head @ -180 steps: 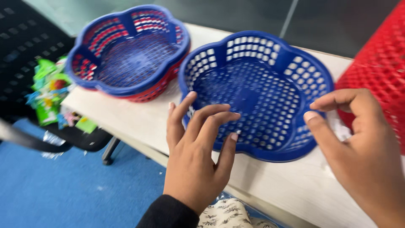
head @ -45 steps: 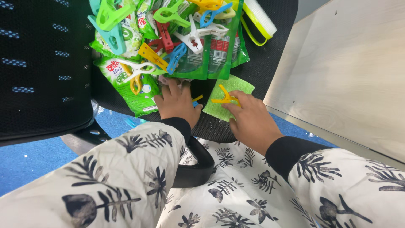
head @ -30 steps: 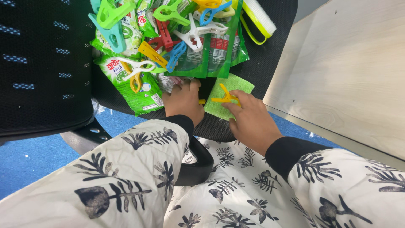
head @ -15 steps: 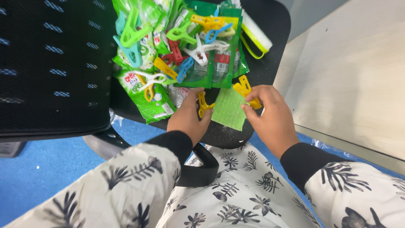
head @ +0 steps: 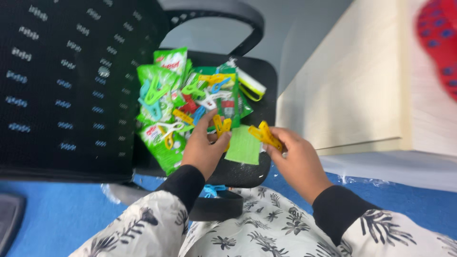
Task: The person wipes a blue plastic basket with a tissue, then sorts colorful plastic clothespins from a chair into the basket by color. The clothespins are placed in rows inside the basket.
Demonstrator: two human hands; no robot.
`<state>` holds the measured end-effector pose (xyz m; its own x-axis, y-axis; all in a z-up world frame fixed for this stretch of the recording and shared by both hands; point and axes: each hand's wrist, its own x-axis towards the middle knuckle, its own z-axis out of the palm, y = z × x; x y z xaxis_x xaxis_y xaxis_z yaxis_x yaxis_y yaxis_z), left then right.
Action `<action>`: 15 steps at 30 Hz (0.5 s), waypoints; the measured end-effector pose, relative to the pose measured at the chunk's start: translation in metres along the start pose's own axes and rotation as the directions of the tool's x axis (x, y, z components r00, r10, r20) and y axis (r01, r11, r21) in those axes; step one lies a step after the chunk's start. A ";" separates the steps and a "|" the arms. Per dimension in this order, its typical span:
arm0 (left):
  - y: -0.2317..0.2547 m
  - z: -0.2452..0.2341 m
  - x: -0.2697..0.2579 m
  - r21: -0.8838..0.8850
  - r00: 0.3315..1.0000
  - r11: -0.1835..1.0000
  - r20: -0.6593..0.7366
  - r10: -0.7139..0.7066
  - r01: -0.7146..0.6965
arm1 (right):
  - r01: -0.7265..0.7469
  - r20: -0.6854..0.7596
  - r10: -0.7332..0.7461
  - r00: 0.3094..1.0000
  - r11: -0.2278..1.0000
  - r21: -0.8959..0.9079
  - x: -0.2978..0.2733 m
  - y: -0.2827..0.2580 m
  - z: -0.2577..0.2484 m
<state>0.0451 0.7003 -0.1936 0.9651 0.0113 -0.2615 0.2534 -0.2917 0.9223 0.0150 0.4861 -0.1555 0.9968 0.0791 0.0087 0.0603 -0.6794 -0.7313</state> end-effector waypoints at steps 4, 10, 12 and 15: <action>0.018 0.012 -0.007 -0.095 0.990 0.991 0.095 0.105 -0.096 | -0.104 -0.085 0.107 0.991 0.994 0.039 -0.030 -0.007 -0.023; 0.060 0.055 -0.022 -0.167 0.947 0.972 0.247 0.204 -0.166 | -0.226 -0.257 0.245 0.935 0.969 0.103 -0.059 -0.009 -0.068; 0.082 0.072 -0.027 -0.181 0.919 0.972 0.336 0.205 -0.150 | -0.226 -0.350 0.237 0.906 0.971 0.072 -0.065 -0.004 -0.084; 0.119 0.098 -0.038 -0.187 0.857 0.977 0.481 0.185 -0.107 | -0.192 -0.466 0.198 0.862 0.979 0.059 -0.077 0.004 -0.110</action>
<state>0.0320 0.5717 -0.1018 0.8425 -0.5041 -0.1898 0.1569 -0.1075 0.9818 -0.0563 0.3974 -0.0842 0.8957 -0.4062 0.1809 -0.1359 -0.6374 -0.7585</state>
